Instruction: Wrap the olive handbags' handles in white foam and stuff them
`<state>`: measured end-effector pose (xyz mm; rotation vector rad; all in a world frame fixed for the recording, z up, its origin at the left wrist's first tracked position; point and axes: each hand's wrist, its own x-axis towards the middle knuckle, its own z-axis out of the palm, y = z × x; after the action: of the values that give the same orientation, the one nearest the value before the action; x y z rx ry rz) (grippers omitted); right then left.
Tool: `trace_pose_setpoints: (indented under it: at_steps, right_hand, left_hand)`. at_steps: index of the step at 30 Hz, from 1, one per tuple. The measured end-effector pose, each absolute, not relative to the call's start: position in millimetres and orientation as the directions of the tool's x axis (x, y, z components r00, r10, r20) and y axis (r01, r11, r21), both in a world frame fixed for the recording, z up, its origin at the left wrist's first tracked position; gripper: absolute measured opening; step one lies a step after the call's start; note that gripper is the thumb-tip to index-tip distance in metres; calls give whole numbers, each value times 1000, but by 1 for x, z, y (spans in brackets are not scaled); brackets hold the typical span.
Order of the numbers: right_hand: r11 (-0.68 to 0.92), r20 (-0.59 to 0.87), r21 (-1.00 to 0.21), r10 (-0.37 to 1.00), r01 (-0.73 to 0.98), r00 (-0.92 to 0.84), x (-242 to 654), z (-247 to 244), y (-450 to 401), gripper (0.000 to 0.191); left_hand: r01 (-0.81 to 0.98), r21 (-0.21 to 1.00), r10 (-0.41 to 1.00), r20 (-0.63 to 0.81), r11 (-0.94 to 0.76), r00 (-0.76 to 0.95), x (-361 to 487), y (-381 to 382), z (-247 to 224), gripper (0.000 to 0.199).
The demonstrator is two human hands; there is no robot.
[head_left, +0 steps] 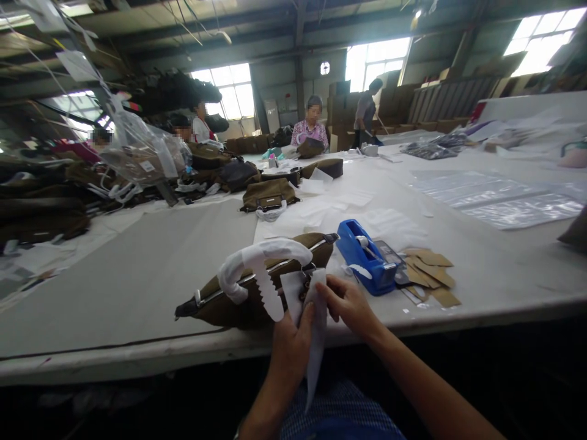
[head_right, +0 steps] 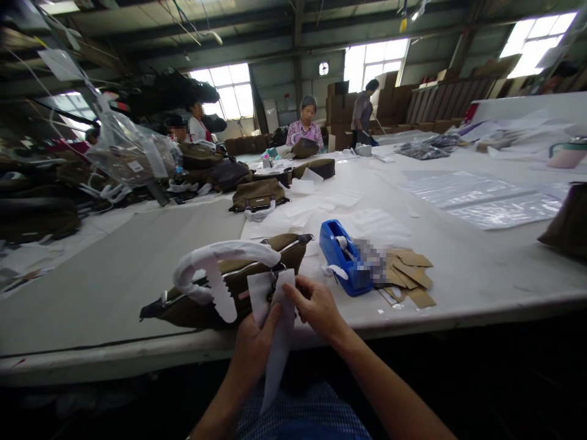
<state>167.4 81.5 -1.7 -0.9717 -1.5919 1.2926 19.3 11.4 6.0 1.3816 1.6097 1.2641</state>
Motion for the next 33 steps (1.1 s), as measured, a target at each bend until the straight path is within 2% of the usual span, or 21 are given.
trace_pose_setpoints:
  at_steps: [4, 7, 9, 20, 27, 33]
  right_hand:
    - [282, 254, -948, 950, 149, -181, 149, -7, 80, 39]
    - [267, 251, -951, 961, 153, -117, 142, -10, 76, 39]
    - [251, 240, -957, 967, 147, -90, 139, -11, 74, 39]
    - [194, 197, -973, 980, 127, 10, 128, -13, 70, 34]
    - [262, 276, -953, 957, 152, 85, 121, -11, 67, 36]
    - [265, 271, -953, 962, 147, 22, 124, -21, 65, 32]
  left_hand:
    - [528, 840, 935, 278, -124, -222, 16, 7, 8, 38]
    - [685, 698, 843, 483, -209, -235, 12, 8, 6, 40]
    - [742, 637, 804, 544, -207, -242, 10, 11, 6, 37]
    - [695, 707, 778, 508, -132, -369, 15, 19, 14, 26]
    - [671, 707, 787, 537, -222, -305, 17, 17, 3, 28]
    - [706, 666, 764, 578, -239, -287, 19, 18, -1, 31]
